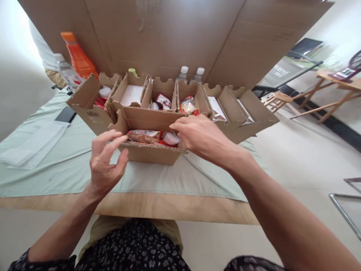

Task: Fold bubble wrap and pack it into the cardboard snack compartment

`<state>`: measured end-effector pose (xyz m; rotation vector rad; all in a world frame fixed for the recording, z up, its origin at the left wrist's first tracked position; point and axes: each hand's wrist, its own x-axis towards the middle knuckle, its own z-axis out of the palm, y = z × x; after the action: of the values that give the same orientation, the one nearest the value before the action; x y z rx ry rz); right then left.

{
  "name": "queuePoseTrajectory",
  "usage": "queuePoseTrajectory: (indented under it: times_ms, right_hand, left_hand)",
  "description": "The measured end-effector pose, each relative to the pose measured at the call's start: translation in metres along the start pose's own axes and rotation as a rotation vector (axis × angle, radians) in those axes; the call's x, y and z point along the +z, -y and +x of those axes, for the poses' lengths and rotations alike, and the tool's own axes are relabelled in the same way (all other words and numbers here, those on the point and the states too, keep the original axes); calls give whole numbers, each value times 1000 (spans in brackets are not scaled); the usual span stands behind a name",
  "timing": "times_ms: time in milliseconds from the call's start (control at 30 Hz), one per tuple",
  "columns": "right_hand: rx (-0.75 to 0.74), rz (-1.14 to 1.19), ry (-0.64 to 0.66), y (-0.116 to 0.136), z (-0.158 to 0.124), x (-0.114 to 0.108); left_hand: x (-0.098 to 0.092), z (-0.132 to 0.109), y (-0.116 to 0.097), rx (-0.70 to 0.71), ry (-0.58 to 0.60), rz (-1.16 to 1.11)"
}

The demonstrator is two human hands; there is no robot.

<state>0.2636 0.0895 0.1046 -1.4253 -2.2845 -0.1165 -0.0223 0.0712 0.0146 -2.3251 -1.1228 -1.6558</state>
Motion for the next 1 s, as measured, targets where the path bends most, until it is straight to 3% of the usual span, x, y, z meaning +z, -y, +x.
queuePoseTrajectory:
  times_ms: [33,133,167,267,367,433,533,633,700,767,800,867,1000]
  right_hand:
    - [-26,-23,-48,0,-21,-11]
    - [231,96,-351,-1,-86,-10]
    - [314,191,-367,-2,-103,3]
    - [452,477,-210,0,-126,63]
    - [511,651,-205,13,-117,117]
    - [563,679,-248,25,-113,129]
    - [645,588,-315,47,-125,120]
    - [602,482,-457,79,-132,101]
    - [505,472,-513,103,-119,93]
    - [402,523,-470,119,-100,90]
    - [372,568,-431,122,-92,89]
    - [391,649,-401,121,-86,88]
    - [607,634,-677,113,-106,92]
  left_hand:
    - [-2,-5,3,-42,-41,-14]
    - [0,-19,19,-296,-62,-125]
    - [4,-23,26,-409,-25,-213]
    - [22,-29,41,-690,142,-533]
    - [35,-31,38,-786,196,-684]
    - [32,-36,24,-800,178,-690]
    - [8,-53,-7,-801,194,-661]
    - [-29,-69,-25,-779,196,-626]
    - [-51,-70,-23,-751,94,-595]
    - [-62,-62,-16,-690,-71,-534]
    - [-63,-57,-15,-649,-136,-498]
    - [-53,-48,-19,-588,-155,-442]
    - [-25,-44,-35,-598,82,-499]
